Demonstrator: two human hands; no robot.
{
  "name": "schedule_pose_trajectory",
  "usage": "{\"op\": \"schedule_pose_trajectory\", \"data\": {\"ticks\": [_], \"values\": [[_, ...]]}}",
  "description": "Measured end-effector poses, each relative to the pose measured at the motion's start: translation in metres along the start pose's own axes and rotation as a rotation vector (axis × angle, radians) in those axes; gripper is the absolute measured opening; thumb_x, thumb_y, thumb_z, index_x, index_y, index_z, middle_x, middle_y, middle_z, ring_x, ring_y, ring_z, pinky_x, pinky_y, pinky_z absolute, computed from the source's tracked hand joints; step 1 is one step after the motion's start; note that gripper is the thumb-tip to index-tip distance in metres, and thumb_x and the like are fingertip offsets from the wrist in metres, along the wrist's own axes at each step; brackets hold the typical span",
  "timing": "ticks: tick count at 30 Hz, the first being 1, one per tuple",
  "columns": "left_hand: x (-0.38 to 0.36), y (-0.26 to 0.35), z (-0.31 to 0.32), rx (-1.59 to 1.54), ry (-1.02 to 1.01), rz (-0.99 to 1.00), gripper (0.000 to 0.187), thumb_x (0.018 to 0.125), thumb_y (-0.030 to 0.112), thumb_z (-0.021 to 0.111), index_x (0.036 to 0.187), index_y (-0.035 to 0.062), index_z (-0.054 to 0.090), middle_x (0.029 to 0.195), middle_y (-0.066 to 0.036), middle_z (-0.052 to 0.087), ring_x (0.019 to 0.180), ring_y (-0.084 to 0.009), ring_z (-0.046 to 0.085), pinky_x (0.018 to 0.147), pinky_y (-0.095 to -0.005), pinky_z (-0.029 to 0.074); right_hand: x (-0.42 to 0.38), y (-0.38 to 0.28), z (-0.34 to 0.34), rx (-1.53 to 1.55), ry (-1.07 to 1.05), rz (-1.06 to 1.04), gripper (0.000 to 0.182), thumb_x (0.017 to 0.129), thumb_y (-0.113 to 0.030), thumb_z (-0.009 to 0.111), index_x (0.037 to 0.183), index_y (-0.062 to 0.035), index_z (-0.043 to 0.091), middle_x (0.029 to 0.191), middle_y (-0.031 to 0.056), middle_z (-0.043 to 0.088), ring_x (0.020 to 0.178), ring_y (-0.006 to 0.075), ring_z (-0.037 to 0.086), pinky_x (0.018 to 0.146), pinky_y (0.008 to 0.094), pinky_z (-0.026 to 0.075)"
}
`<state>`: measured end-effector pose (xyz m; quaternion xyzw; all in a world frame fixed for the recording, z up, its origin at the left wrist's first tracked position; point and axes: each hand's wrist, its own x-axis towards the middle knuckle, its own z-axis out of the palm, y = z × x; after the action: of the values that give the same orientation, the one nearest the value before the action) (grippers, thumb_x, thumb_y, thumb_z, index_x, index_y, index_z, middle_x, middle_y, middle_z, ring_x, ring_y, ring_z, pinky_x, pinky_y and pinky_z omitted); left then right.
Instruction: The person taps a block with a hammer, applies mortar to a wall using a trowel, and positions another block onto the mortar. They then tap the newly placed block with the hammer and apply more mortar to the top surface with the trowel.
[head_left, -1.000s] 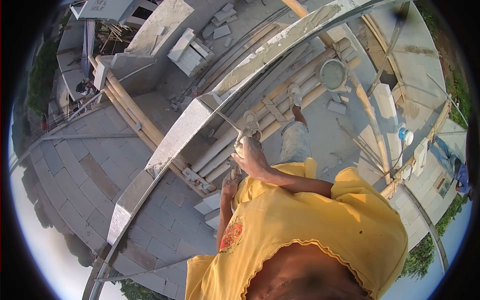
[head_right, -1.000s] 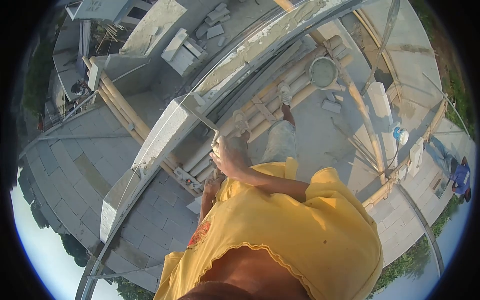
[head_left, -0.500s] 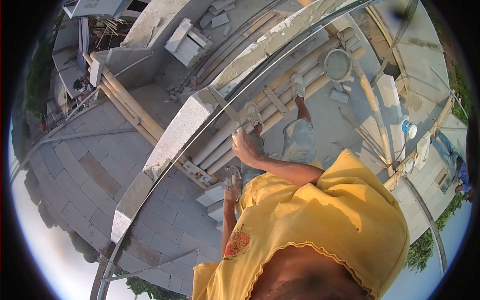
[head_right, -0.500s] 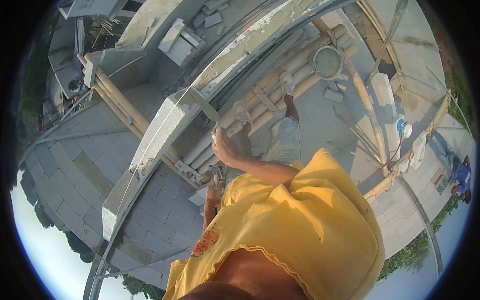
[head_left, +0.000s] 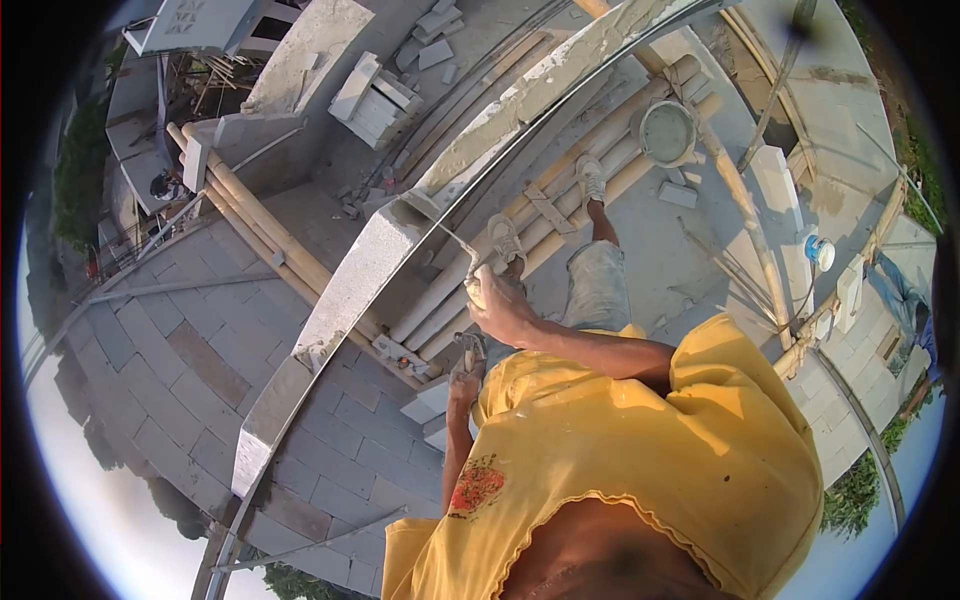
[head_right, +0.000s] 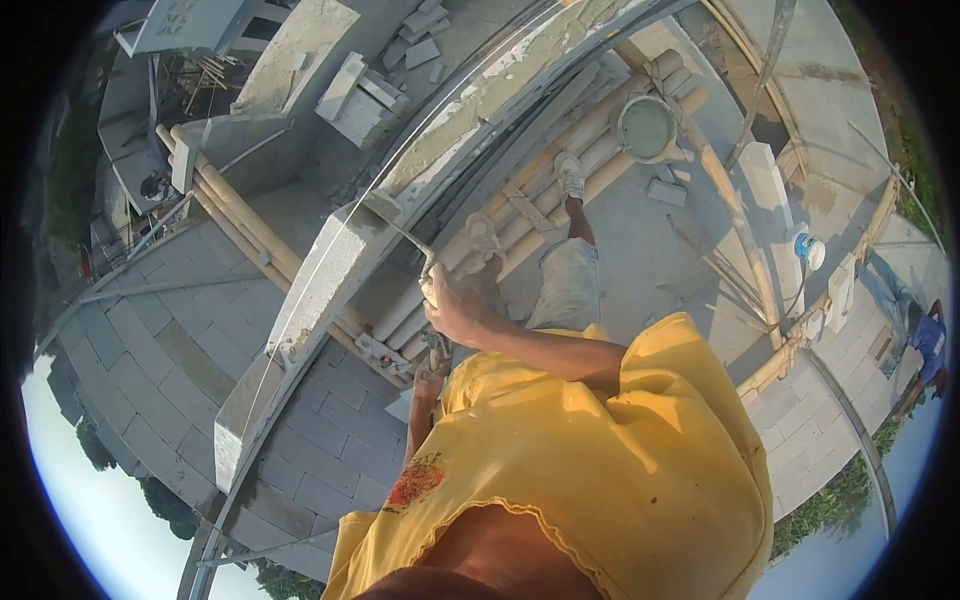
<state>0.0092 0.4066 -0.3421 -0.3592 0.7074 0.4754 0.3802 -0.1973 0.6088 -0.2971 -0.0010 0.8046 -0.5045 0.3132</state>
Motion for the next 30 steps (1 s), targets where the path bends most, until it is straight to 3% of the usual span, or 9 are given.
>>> {"op": "schedule_pose_trajectory", "data": {"ticks": [2, 3, 6, 9, 12, 18, 23, 29, 30], "values": [[-0.002, 0.010, 0.002, 0.001, -0.026, 0.038, 0.023, 0.091, 0.018, 0.064, 0.109, 0.0043, 0.068, 0.093, -0.003, 0.069, 0.084, -0.0195, 0.060, 0.080, -0.0365, 0.049, -0.032, -0.036, -0.025, 0.142, -0.047, 0.043, 0.042, 0.090, -0.018, 0.071, 0.116, -0.0006, 0.044, 0.100, 0.0272, 0.063, 0.091, 0.0468, 0.065, 0.078, 0.0499, 0.052], [-0.001, 0.016, 0.006, -0.152, -0.071, -0.022, 0.027, 0.092, 0.020, 0.064, 0.112, 0.0038, 0.068, 0.096, -0.003, 0.069, 0.086, -0.0193, 0.060, 0.079, -0.0349, 0.049, -0.044, -0.027, -0.036, 0.203, -0.017, 0.008, 0.042, 0.091, -0.022, 0.071, 0.117, 0.0001, 0.046, 0.098, 0.0255, 0.064, 0.090, 0.0445, 0.065, 0.078, 0.0491, 0.052], [0.018, 0.019, 0.006, 0.045, -0.045, -0.206, 0.032, 0.092, 0.022, 0.066, 0.118, 0.0033, 0.069, 0.098, -0.004, 0.070, 0.087, -0.0177, 0.061, 0.078, -0.0333, 0.049, -0.069, 0.030, -0.091, 0.291, 0.186, -0.020, 0.044, 0.093, -0.029, 0.071, 0.119, 0.0011, 0.053, 0.097, 0.0212, 0.066, 0.087, 0.0392, 0.066, 0.077, 0.0471, 0.051], [0.039, 0.049, 0.008, 0.186, -0.150, -0.284, 0.037, 0.092, 0.020, 0.068, 0.124, 0.0034, 0.068, 0.100, -0.005, 0.071, 0.089, -0.0160, 0.062, 0.078, -0.0317, 0.050, -0.059, 0.138, -0.168, -0.025, 0.458, 0.111, 0.043, 0.096, -0.032, 0.066, 0.125, -0.0023, 0.054, 0.102, 0.0188, 0.066, 0.090, 0.0394, 0.066, 0.077, 0.0469, 0.053], [0.049, 0.093, 0.023, 0.278, -0.187, -0.240, 0.038, 0.091, 0.020, 0.068, 0.125, 0.0040, 0.067, 0.108, -0.005, 0.071, 0.089, -0.0149, 0.063, 0.076, -0.0321, 0.051, -0.035, 0.249, -0.252, -0.271, 0.601, 0.473, 0.040, 0.098, -0.031, 0.062, 0.127, -0.0060, 0.052, 0.103, 0.0181, 0.066, 0.091, 0.0392, 0.068, 0.078, 0.0492, 0.055], [0.103, 0.151, 0.066, 0.471, -0.200, -0.265, 0.026, 0.089, 0.011, 0.070, 0.114, 0.0024, 0.068, 0.099, -0.005, 0.070, 0.088, -0.0143, 0.062, 0.078, -0.0313, 0.050, 0.051, 0.472, -0.373, -0.708, 0.430, 0.865, 0.037, 0.098, -0.022, 0.060, 0.133, -0.0108, 0.052, 0.106, 0.0152, 0.068, 0.090, 0.0319, 0.073, 0.075, 0.0439, 0.060], [0.135, 0.163, 0.099, 0.421, -0.201, -0.278, 0.030, 0.089, 0.012, 0.070, 0.117, 0.0034, 0.068, 0.102, -0.003, 0.071, 0.090, -0.0129, 0.062, 0.082, -0.0306, 0.050, 0.128, 0.580, -0.418, -0.752, 0.413, 0.926, 0.030, 0.097, -0.011, 0.052, 0.127, -0.0114, 0.061, 0.102, 0.0147, 0.074, 0.091, 0.0278, 0.075, 0.075, 0.0412, 0.061], [0.145, 0.159, 0.103, 0.498, -0.185, -0.383, 0.032, 0.091, 0.010, 0.068, 0.123, 0.0033, 0.067, 0.105, -0.003, 0.071, 0.096, -0.0137, 0.064, 0.088, -0.0304, 0.050, 0.183, 0.629, -0.409, -0.450, 0.394, 0.901, 0.033, 0.097, -0.029, 0.058, 0.122, -0.0100, 0.065, 0.102, 0.0137, 0.075, 0.091, 0.0310, 0.074, 0.078, 0.0422, 0.060], [0.145, 0.162, 0.105, 0.491, -0.178, -0.399, 0.032, 0.092, 0.010, 0.067, 0.123, 0.0031, 0.066, 0.105, -0.003, 0.071, 0.097, -0.0141, 0.064, 0.088, -0.0306, 0.050, 0.189, 0.644, -0.392, -0.436, 0.499, 0.870, 0.034, 0.096, -0.034, 0.059, 0.119, -0.0091, 0.065, 0.100, 0.0133, 0.075, 0.088, 0.0306, 0.074, 0.075, 0.0415, 0.060]]}}
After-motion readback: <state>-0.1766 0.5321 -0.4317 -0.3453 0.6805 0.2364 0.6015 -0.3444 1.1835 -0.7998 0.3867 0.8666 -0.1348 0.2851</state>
